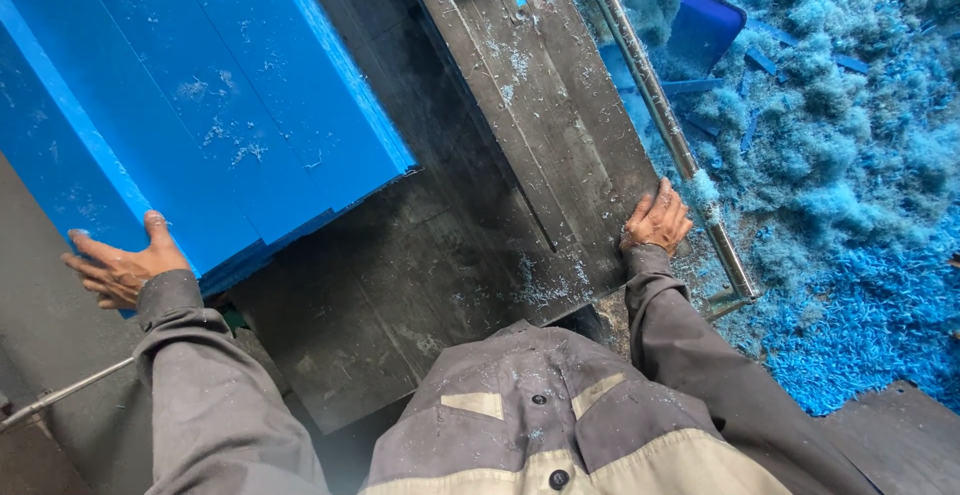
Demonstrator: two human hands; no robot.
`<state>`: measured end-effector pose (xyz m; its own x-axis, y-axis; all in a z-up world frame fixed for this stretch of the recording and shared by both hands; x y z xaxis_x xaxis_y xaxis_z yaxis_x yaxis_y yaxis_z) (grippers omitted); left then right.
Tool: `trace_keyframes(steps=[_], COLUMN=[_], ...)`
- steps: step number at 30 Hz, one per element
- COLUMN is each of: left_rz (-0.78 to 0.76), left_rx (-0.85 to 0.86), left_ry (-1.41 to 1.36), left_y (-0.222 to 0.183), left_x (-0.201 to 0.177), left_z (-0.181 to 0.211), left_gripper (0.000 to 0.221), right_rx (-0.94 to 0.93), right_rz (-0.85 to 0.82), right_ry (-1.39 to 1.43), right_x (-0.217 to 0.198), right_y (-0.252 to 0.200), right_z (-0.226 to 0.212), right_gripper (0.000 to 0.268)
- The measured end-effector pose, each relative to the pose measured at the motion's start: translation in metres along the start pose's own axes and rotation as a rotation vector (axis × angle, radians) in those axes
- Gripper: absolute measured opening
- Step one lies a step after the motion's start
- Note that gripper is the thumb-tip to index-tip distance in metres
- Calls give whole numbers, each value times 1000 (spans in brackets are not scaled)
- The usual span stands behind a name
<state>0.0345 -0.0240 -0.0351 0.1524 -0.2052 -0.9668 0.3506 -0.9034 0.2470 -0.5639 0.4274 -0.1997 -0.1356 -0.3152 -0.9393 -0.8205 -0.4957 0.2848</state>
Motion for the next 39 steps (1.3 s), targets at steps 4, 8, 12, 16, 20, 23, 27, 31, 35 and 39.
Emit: trace_keyframes(steps=[4,8,12,16,20,23,27,31,35,39], left_rz=[8,3,-15,-15,3,-5,1,-9,0,-5], left_rx=[-14,0,-4,-6,10,5,4,19,5,-3], left_ry=[34,21,0,21,42,45,35,27,35,36], left_y=[5,3,-2,2,3,3,6,4,4,5], left_x=[13,5,-3,5,7,6,11,7,8,9], left_z=[-5,-4,1,-2,-4,-3,-6,-4,-4,-5], left_gripper=[87,86,85,86,85,85,85,84,85,84], right_rx=[-4,-1,-7,-10,-2,-7,-10,28,-15,-13], right_rz=[7,1,16,10,6,16,21,-42,15,-4], right_ry=[0,26,16,3,9,24,35,10,35,5], right_x=[0,0,2,1,-3,-3,2,1,0,2], right_y=[1,0,0,1,0,2,1,0,1,1], right_z=[1,0,2,1,-1,-2,2,2,2,2], right_gripper=[43,43,42,43,43,43,44,43,44,44])
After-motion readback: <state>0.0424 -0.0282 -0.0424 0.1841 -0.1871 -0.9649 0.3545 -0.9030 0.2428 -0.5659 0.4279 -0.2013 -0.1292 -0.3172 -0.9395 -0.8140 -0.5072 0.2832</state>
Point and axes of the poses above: each hand's wrist, its own y-axis towards the middle knuckle, its own x-axis out of the palm, z = x × y, the point moved 2 cm from there along y, towards the middle knuckle, and after that the axes turned 8 degrees about z, right-handed, at the moved point
